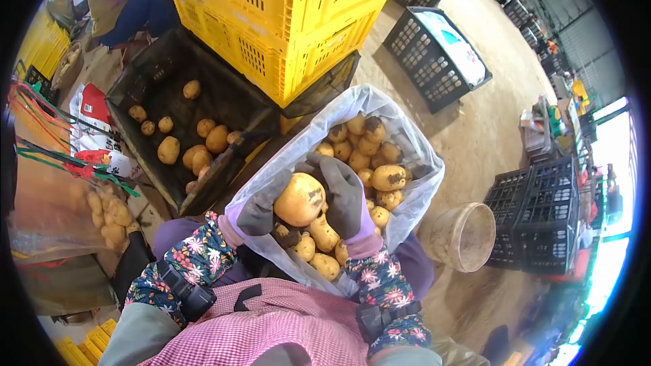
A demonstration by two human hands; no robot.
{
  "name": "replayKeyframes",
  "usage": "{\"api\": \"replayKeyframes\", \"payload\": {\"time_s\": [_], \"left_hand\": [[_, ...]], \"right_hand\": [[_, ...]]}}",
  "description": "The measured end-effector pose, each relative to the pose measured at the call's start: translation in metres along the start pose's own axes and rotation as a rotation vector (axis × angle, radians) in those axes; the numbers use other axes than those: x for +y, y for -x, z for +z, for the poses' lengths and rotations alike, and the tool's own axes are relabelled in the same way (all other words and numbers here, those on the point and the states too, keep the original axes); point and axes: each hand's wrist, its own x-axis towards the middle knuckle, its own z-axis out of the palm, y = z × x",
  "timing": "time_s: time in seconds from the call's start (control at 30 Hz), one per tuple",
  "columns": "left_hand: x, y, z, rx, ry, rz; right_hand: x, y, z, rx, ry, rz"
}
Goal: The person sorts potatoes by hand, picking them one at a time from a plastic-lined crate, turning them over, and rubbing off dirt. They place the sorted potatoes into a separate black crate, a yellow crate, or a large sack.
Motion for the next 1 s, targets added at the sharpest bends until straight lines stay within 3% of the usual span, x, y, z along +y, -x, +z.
{"api": "replayKeyframes", "payload": {"time_s": [0.07, 0.1, 0.2, 0.27, 0.3, 0.33, 0.4, 0.43, 0.53, 0.6, 0.67, 0.7, 0.77, 0.8, 0.93, 1.0], "left_hand": [[-0.004, 0.001, -0.003, 0.076, -0.059, -0.016], [-0.005, 0.001, -0.003, 0.057, -0.037, -0.012], [-0.004, 0.006, 0.005, -0.04, -0.054, -0.085], [0.009, 0.02, 0.032, -0.011, 0.241, -0.459], [-0.002, 0.021, 0.032, -0.051, 0.266, -0.467], [-0.006, 0.018, 0.036, -0.055, 0.255, -0.468], [-0.016, 0.014, 0.046, -0.08, 0.121, -0.103], [-0.023, 0.01, 0.039, -0.025, -0.123, -0.049], [-0.019, 0.012, 0.046, 0.01, -0.451, 0.095], [-0.017, 0.01, 0.054, 0.018, -0.438, 0.011], [-0.03, 0.009, 0.05, -0.013, -0.333, -0.012], [-0.034, 0.011, 0.05, -0.02, -0.361, -0.032], [-0.043, 0.016, 0.05, 0.007, -0.101, -0.074], [-0.048, 0.016, 0.049, -0.03, -0.116, -0.06], [-0.043, 0.017, 0.059, 0.012, -0.026, -0.154], [-0.042, 0.014, 0.059, 0.021, -0.021, -0.149]], "right_hand": [[-0.02, 0.003, 0.007, 0.179, -0.481, 0.145], [-0.028, 0.009, 0.009, 0.128, -0.535, 0.27], [-0.018, 0.02, 0.003, 0.131, -0.624, 0.346], [-0.019, 0.024, -0.005, 0.21, -0.656, 0.43], [-0.009, 0.027, -0.007, 0.287, -0.642, 0.436], [0.001, 0.03, -0.009, 0.358, -0.63, 0.442], [0.02, 0.044, -0.018, 0.458, -0.693, 0.443], [0.028, 0.053, -0.027, 0.404, -0.645, 0.493], [0.038, 0.075, -0.043, 0.253, -0.695, 0.557], [0.031, 0.081, -0.041, 0.167, -0.788, 0.566], [0.005, 0.076, -0.032, 0.183, -0.327, 0.166], [0.004, 0.075, -0.034, 0.181, -0.242, 0.098], [0.019, 0.079, -0.036, 0.165, -0.437, 0.234], [0.027, 0.08, -0.031, 0.174, -0.603, 0.334], [0.025, 0.082, -0.028, 0.299, -0.741, 0.256], [0.025, 0.085, -0.032, 0.323, -0.774, 0.316]]}}
